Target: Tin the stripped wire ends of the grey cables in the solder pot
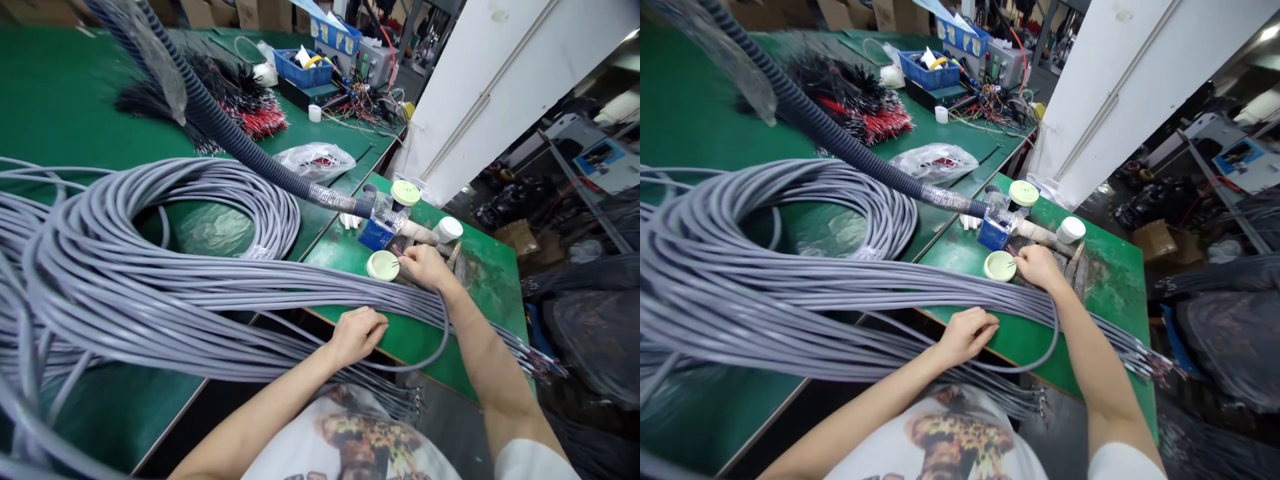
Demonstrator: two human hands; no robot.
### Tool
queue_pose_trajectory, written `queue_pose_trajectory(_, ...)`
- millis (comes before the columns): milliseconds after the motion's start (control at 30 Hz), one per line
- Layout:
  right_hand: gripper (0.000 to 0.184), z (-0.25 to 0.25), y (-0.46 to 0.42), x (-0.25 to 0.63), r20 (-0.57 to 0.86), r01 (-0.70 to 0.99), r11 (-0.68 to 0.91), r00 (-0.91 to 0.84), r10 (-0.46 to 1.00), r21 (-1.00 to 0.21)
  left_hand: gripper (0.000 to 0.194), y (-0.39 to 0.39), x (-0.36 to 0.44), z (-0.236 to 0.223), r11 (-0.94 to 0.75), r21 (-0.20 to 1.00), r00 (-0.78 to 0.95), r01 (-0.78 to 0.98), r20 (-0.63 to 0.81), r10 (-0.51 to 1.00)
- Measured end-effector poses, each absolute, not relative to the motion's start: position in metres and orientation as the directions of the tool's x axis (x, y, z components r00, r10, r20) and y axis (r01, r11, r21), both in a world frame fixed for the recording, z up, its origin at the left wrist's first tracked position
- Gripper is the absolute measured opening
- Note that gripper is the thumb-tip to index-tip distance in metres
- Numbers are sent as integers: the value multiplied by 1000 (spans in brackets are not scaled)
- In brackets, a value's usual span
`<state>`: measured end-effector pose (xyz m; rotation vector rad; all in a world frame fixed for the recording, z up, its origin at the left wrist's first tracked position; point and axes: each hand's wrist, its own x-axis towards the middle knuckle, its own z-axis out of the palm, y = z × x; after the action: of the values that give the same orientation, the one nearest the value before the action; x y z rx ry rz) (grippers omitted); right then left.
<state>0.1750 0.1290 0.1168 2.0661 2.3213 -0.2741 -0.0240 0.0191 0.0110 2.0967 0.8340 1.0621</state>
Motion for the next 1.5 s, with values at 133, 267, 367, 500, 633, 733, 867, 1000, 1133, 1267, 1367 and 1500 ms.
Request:
queue_pose_trajectory(133, 37, 127, 118, 233, -56, 985, -17, 8, 998, -173, 16, 19, -25, 11, -594, 763, 491, 255, 427, 759)
queue_pose_trajectory(267, 37, 113, 112, 282, -39, 969, -161, 156, 987, -190, 14, 20, -24, 10, -596, 762, 505, 254, 421, 754)
queue_pose_trajectory(367, 35, 98, 111, 296, -60, 957, -214, 206, 977, -196, 13, 20, -24, 10, -592, 763, 510, 259, 412, 755)
queue_pose_trajectory(500, 31, 84, 115, 301, -87, 948, -246, 232, 969, -201, 14, 19, -24, 11, -582, 767, 509, 271, 399, 763)
queue_pose_trajectory(633, 28, 76, 120, 304, -108, 946, -253, 236, 966, -201, 14, 19, -24, 11, -582, 766, 510, 272, 397, 763)
queue_pose_trajectory(733, 28, 71, 123, 305, -119, 945, -259, 239, 964, -200, 14, 19, -24, 10, -583, 766, 508, 271, 400, 763)
queue_pose_trajectory(867, 27, 69, 124, 302, -123, 941, -272, 251, 960, -201, 14, 19, -24, 10, -573, 767, 513, 288, 381, 769)
queue_pose_trajectory(1000, 27, 79, 121, 297, -112, 943, -249, 229, 967, -222, 15, 19, -24, 10, -582, 764, 512, 278, 395, 763)
queue_pose_trajectory(1133, 35, 102, 111, 281, -82, 944, -173, 156, 984, -280, 15, 19, -24, 10, -587, 762, 518, 273, 398, 757)
queue_pose_trajectory(1267, 36, 121, 108, 247, -79, 935, -49, 22, 997, -353, 16, 19, -24, 11, -588, 760, 519, 277, 397, 757)
queue_pose_trajectory(1367, 36, 123, 114, 215, -85, 928, 32, -69, 994, -371, 17, 19, -24, 11, -584, 763, 517, 277, 394, 760)
queue_pose_trajectory(1500, 33, 116, 126, 181, -108, 952, 131, -166, 980, -275, 16, 19, -23, 12, -577, 771, 514, 270, 391, 763)
